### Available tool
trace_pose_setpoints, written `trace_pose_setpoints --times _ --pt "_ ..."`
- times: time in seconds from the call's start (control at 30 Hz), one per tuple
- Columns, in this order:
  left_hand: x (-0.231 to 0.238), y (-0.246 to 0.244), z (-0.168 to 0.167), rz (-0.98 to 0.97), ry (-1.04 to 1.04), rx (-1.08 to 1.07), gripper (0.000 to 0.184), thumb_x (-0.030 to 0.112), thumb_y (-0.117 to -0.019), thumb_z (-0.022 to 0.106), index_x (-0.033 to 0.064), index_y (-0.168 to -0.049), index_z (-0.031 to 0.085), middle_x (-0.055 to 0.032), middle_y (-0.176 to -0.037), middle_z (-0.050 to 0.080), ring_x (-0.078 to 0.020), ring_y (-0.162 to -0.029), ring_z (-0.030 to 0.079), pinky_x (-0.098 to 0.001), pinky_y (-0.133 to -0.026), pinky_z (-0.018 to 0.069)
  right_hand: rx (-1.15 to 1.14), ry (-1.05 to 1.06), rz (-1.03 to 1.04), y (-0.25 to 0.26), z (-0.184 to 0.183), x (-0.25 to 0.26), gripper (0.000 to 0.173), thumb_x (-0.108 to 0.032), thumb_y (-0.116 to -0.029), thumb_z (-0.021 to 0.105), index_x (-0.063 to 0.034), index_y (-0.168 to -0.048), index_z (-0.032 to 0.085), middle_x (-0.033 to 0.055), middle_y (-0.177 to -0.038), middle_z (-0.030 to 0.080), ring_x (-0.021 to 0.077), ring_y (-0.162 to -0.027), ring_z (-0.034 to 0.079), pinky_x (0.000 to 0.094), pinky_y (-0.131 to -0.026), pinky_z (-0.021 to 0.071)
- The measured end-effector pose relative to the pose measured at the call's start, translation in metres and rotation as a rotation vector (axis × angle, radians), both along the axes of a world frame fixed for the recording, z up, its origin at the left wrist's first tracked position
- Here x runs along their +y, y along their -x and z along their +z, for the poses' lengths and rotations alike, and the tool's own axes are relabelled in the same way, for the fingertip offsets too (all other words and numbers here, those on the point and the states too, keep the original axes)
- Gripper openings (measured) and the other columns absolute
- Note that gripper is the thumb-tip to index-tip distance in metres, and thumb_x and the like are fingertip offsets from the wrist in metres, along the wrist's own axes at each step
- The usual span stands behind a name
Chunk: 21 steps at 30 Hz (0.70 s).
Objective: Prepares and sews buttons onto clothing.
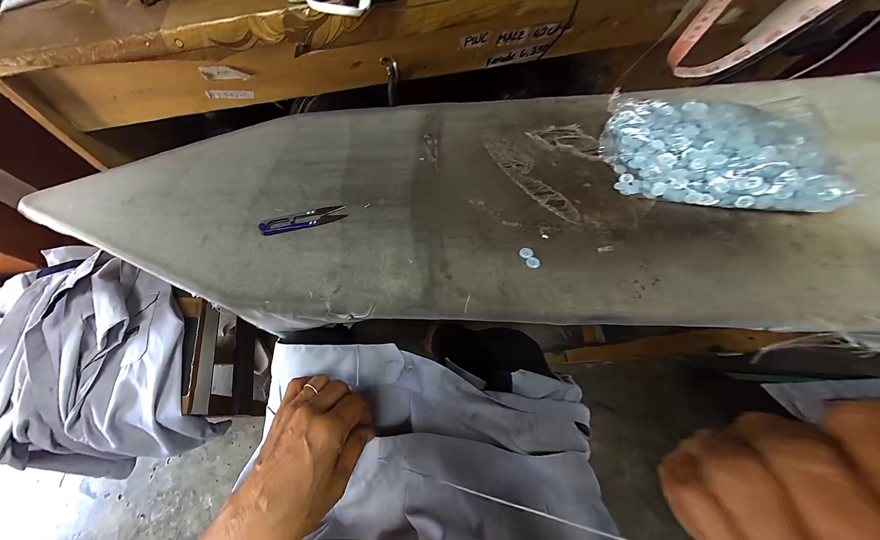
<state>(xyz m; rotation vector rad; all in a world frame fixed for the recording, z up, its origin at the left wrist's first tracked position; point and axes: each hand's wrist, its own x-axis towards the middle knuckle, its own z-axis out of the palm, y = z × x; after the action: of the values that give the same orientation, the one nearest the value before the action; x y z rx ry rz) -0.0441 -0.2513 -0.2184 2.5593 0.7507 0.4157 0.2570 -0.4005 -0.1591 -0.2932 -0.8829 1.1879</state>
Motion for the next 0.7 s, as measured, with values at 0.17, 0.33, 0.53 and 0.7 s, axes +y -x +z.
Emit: trace_pose_setpoints --times 0.17,0.33,0.53,0.7 --pt "0.037 -0.082 0.052 -0.138 -0.028 -0.278 0.022 0.021 -0.1039 0.056 0.01 -0.105 0.076 -0.003 -0.106 0.074 -0.0156 -0.105 0.067 -0.0355 -0.092 0.0525 -0.395 0.013 -0.002 0.03 -0.026 0.015 0.015 -0.025 -0.1031 0.062 -0.0135 -0.105 0.072 -0.0029 -0.09 0.072 0.0052 -0.08 0.069 0.0229 -0.072 0.0588" --pt "0.076 -0.186 0.05 -0.291 -0.23 -0.243 0.023 0.013 -0.0994 0.062 0.0108 -0.119 0.075 -0.0103 -0.113 0.069 -0.0283 -0.107 0.063 -0.041 -0.089 0.0536 -0.528 0.058 0.087 0.062 -0.051 0.028 0.017 -0.014 -0.1034 0.061 0.001 -0.104 0.069 0.0057 -0.092 0.072 0.0052 -0.081 0.069 0.0209 -0.074 0.0588" --pt "0.087 -0.181 0.052 -0.289 -0.279 -0.175 0.014 0.009 -0.0996 0.061 0.0041 -0.099 0.075 -0.0114 -0.098 0.067 -0.0271 -0.1 0.065 -0.0381 -0.087 0.0554 -0.466 0.171 0.029 0.059 -0.064 0.026 0.015 -0.012 -0.1019 0.063 -0.0032 -0.112 0.069 0.0027 -0.091 0.074 0.0053 -0.077 0.071 0.0213 -0.071 0.0608" --pt "0.078 -0.105 0.044 -0.018 -0.37 -0.154 0.022 0.014 -0.1038 0.053 0.0043 -0.098 0.072 -0.0117 -0.095 0.068 -0.0271 -0.092 0.068 -0.0405 -0.076 0.0585 -0.458 0.242 -0.05 0.058 -0.074 0.028 0.014 -0.011 -0.1028 0.061 -0.003 -0.11 0.07 0.0037 -0.089 0.073 0.0079 -0.076 0.071 0.0229 -0.07 0.0613"
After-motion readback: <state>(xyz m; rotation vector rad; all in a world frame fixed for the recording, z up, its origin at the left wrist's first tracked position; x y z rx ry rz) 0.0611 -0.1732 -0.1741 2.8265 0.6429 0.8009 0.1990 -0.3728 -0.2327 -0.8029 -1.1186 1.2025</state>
